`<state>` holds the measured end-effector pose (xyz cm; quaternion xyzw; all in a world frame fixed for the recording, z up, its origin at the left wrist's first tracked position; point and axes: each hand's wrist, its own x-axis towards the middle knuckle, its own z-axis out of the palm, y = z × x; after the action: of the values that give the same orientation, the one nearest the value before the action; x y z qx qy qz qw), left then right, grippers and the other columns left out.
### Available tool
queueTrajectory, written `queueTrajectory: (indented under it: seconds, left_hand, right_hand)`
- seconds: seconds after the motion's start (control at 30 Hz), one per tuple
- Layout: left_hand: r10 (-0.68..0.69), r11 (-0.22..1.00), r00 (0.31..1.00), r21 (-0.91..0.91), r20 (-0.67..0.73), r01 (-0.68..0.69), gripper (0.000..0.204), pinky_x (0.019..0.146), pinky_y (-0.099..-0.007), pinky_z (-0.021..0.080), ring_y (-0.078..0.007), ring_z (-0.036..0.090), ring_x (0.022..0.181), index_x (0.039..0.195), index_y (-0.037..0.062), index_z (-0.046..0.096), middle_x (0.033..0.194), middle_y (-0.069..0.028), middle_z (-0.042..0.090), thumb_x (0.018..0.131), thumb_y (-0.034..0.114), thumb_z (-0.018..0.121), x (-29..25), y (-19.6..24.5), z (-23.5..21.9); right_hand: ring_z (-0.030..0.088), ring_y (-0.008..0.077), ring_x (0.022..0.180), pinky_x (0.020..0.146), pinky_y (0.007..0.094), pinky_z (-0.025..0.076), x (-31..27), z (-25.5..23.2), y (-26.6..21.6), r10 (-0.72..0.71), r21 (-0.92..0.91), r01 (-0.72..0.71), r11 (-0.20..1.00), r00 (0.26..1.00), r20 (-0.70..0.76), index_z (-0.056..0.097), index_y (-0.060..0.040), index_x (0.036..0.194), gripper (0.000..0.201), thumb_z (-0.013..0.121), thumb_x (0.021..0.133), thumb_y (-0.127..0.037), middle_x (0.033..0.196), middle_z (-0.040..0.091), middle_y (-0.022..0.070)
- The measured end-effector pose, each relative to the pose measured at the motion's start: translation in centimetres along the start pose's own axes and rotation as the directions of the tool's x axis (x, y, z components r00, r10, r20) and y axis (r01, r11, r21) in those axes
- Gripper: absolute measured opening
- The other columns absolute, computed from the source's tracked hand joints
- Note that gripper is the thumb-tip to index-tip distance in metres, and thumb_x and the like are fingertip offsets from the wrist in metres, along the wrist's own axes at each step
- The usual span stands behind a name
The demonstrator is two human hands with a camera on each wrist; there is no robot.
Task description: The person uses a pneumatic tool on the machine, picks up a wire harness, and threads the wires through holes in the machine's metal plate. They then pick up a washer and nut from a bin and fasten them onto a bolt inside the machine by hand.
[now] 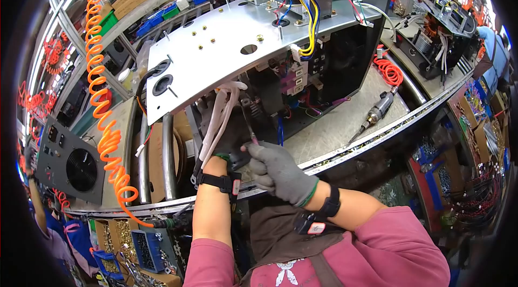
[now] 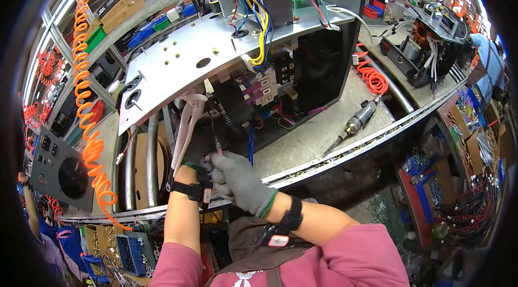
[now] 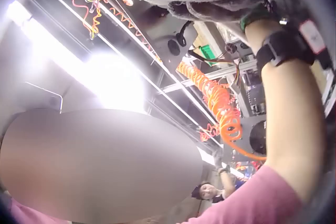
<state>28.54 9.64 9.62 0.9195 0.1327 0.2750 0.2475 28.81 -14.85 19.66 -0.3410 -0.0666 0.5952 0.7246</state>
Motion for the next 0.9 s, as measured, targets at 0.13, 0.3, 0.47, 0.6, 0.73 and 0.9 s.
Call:
queueTrajectory:
  seconds: [0.13, 0.3, 0.47, 0.6, 0.73, 0.9]
  left_hand:
    - [-0.052, 0.992, 0.999, -0.115, -0.004, 0.051, 0.053, 0.105, -0.0288, 0.03, -0.0205, 0.036, 0.128, 0.142, 0.0059, 0.03, 0.14, -0.0121, 0.037, 0.092, 0.014, 0.048, -0.1, -0.9, 0.4]
    - [-0.181, 0.899, 0.983, -0.405, -0.002, 0.165, 0.052, 0.09, -0.0279, 0.044, -0.0183, 0.051, 0.112, 0.14, 0.0063, 0.034, 0.129, -0.0116, 0.049, 0.09, 0.011, 0.05, -0.6, -1.2, 1.2]
    - [-0.171, 0.877, 0.985, -0.456, -0.007, 0.149, 0.044, 0.091, -0.0307, 0.044, -0.0209, 0.054, 0.11, 0.131, 0.004, 0.041, 0.118, -0.0127, 0.055, 0.088, 0.006, 0.051, -0.2, 9.4, -2.9]
    - [-0.04, 0.99, 0.998, -0.139, -0.058, 0.031, 0.046, 0.087, -0.0303, 0.046, -0.0217, 0.056, 0.108, 0.131, 0.0056, 0.043, 0.116, -0.0122, 0.057, 0.086, 0.005, 0.053, -0.5, 9.1, -3.1]
    - [-0.09, 0.986, 0.994, -0.144, -0.055, 0.081, 0.046, 0.09, -0.0292, 0.045, -0.0215, 0.054, 0.11, 0.132, 0.0052, 0.042, 0.12, -0.0121, 0.055, 0.087, 0.006, 0.053, -0.4, 8.9, -2.9]
    - [-0.05, 0.983, 0.996, -0.179, -0.078, 0.036, 0.04, 0.095, -0.0255, 0.041, -0.017, 0.05, 0.115, 0.131, 0.0044, 0.044, 0.124, -0.0093, 0.052, 0.091, 0.006, 0.05, -0.6, 9.2, -2.8]
  right_hand:
    - [0.024, 0.0068, 0.035, 0.031, 0.0228, 0.021, 0.3, 2.6, 0.0, 0.036, 0.144, -0.024, 0.989, 0.996, -0.081, 0.049, -0.0119, 0.102, 0.013, 0.042, 0.098, -0.022, 0.052, 0.029, -0.0062]
    - [0.024, 0.0063, 0.035, 0.03, 0.0226, 0.019, 0.4, 2.5, -1.7, 0.088, 0.15, -0.074, 0.986, 0.992, -0.093, 0.05, -0.0131, 0.1, 0.012, 0.042, 0.097, -0.022, 0.052, 0.029, -0.0072]
    - [0.021, 0.0056, 0.032, 0.03, 0.0232, 0.017, 0.1, -1.1, -5.3, 0.231, 0.022, -0.233, 0.972, 0.971, 0.06, 0.051, -0.0144, 0.096, 0.008, 0.045, 0.095, -0.019, 0.051, 0.03, -0.0093]
    - [0.023, 0.0053, 0.033, 0.031, 0.0231, 0.017, -0.2, -1.4, -5.8, 0.25, -0.128, -0.242, 0.962, 0.967, 0.052, 0.052, -0.0131, 0.096, 0.009, 0.046, 0.094, -0.018, 0.05, 0.029, -0.0085]
    - [0.025, 0.0054, 0.034, 0.031, 0.0235, 0.016, -0.2, -1.7, -6.4, 0.216, -0.279, -0.218, 0.935, 0.976, -0.041, 0.053, -0.0116, 0.097, 0.009, 0.048, 0.091, -0.017, 0.051, 0.03, -0.0065]
    - [0.024, 0.0044, 0.034, 0.032, 0.0232, 0.015, 0.1, -3.2, -7.8, 0.224, -0.289, -0.228, 0.93, 0.973, -0.049, 0.054, -0.0113, 0.096, 0.006, 0.053, 0.091, -0.015, 0.052, 0.031, -0.0065]
